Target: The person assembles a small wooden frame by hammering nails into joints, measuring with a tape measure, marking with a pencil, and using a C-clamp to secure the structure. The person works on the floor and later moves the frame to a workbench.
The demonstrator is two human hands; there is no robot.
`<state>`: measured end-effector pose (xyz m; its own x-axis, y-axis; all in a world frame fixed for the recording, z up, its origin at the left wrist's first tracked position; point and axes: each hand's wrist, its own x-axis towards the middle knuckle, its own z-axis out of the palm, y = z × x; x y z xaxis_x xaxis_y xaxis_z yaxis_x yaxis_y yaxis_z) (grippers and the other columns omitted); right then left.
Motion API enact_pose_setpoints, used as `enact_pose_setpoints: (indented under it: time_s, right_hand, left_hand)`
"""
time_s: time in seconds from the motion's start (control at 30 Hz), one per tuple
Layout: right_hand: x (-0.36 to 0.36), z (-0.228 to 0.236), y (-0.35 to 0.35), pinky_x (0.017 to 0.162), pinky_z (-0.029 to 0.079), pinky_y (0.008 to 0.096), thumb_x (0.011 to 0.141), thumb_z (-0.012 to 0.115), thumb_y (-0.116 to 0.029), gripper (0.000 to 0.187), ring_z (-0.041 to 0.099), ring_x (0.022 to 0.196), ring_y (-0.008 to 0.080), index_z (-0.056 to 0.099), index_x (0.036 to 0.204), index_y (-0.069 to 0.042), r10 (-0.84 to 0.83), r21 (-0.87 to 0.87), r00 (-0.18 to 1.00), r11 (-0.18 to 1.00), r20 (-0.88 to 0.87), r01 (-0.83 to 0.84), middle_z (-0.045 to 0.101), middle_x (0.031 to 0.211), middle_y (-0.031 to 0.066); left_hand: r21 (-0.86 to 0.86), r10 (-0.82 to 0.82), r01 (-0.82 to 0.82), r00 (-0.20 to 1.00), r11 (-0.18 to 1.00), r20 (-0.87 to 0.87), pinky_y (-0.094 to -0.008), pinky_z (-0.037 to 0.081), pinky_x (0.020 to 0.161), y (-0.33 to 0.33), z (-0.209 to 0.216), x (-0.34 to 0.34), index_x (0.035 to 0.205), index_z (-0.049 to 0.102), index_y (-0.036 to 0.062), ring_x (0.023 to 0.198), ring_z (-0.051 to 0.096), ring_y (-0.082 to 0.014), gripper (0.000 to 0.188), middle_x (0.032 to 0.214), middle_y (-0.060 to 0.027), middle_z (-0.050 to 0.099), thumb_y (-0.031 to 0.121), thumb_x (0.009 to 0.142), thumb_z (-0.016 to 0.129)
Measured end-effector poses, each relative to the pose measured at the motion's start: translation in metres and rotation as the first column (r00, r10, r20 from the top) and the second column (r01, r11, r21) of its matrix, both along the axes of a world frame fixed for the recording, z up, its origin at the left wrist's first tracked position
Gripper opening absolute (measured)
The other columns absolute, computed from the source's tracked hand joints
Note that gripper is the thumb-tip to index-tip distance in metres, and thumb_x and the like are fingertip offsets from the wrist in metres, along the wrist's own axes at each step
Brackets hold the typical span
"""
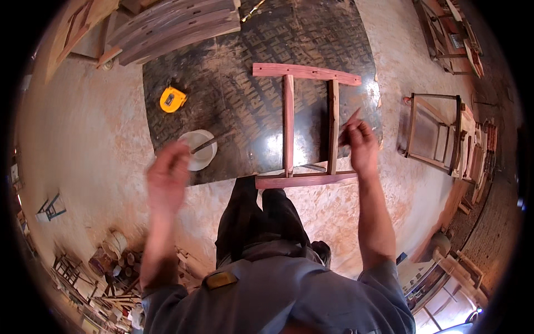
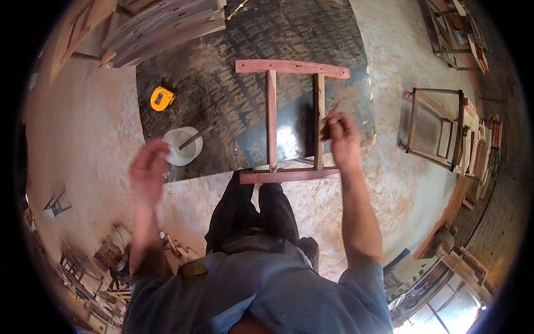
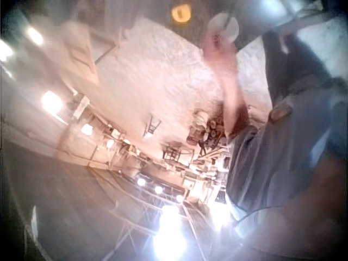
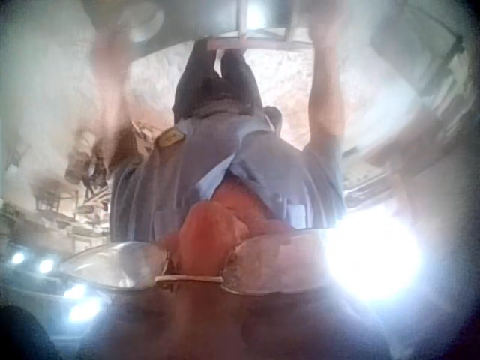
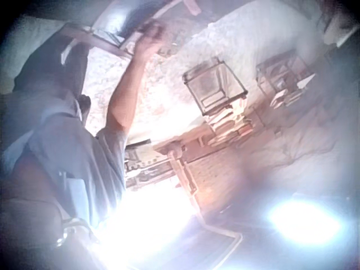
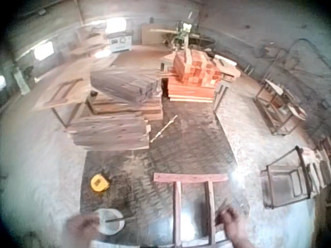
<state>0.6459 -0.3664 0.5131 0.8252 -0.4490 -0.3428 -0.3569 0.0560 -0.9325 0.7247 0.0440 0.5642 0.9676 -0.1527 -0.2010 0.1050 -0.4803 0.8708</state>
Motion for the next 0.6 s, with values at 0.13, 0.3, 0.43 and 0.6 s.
enact_pose_setpoints:
  time_s: [0.13,0.3,0.43,0.6]
  right_hand:
    - [-0.010,0.015,0.082,0.060,0.050,0.0274,0.096,0.053,-0.011,0.012,0.058,0.065,0.0121,0.061,0.097,-0.002,0.188,0.296,0.980,0.941,-0.060,-0.162,0.063,0.082,0.0052]
    - [-0.016,0.025,0.140,0.058,0.049,0.0220,0.094,0.058,-0.010,0.011,0.058,0.066,0.0086,0.062,0.099,-0.002,0.265,0.596,0.954,0.792,-0.137,-0.135,0.063,0.082,0.0026]
    - [-0.023,0.022,0.154,0.057,0.048,0.0223,0.094,0.059,-0.011,0.010,0.057,0.066,0.0078,0.063,0.099,-0.003,0.349,0.592,0.931,0.775,-0.110,-0.220,0.063,0.081,0.0017]
    - [-0.028,0.013,0.158,0.058,0.044,0.0200,0.094,0.061,-0.011,0.010,0.054,0.066,0.0052,0.065,0.099,-0.003,0.374,0.575,0.918,0.784,-0.135,-0.235,0.061,0.081,-0.0013]
  left_hand:
    - [-0.272,-0.153,0.100,0.971,0.957,-0.183,-0.0223,0.051,0.075,-0.057,-0.020,-0.060,0.118,0.062,0.0016,0.089,0.063,-0.0096,0.025,0.100,-0.0061,0.066,0.005,0.093,0.059]
    - [-0.374,-0.071,-0.064,0.939,0.925,-0.336,-0.0241,0.051,0.074,-0.092,-0.032,-0.077,0.115,0.062,0.0008,0.085,0.063,-0.0109,0.026,0.094,-0.0056,0.065,0.007,0.090,0.064]
    - [-0.256,-0.119,0.065,0.972,0.964,-0.203,-0.0231,0.050,0.068,-0.086,-0.036,-0.081,0.114,0.063,0.0017,0.080,0.061,-0.0092,0.024,0.093,-0.0034,0.064,0.011,0.091,0.064]
    - [-0.271,-0.071,-0.049,0.907,0.961,-0.416,-0.0230,0.049,0.066,-0.074,-0.041,-0.092,0.111,0.064,0.0022,0.078,0.063,-0.0091,0.022,0.091,-0.0024,0.065,0.014,0.093,0.062]
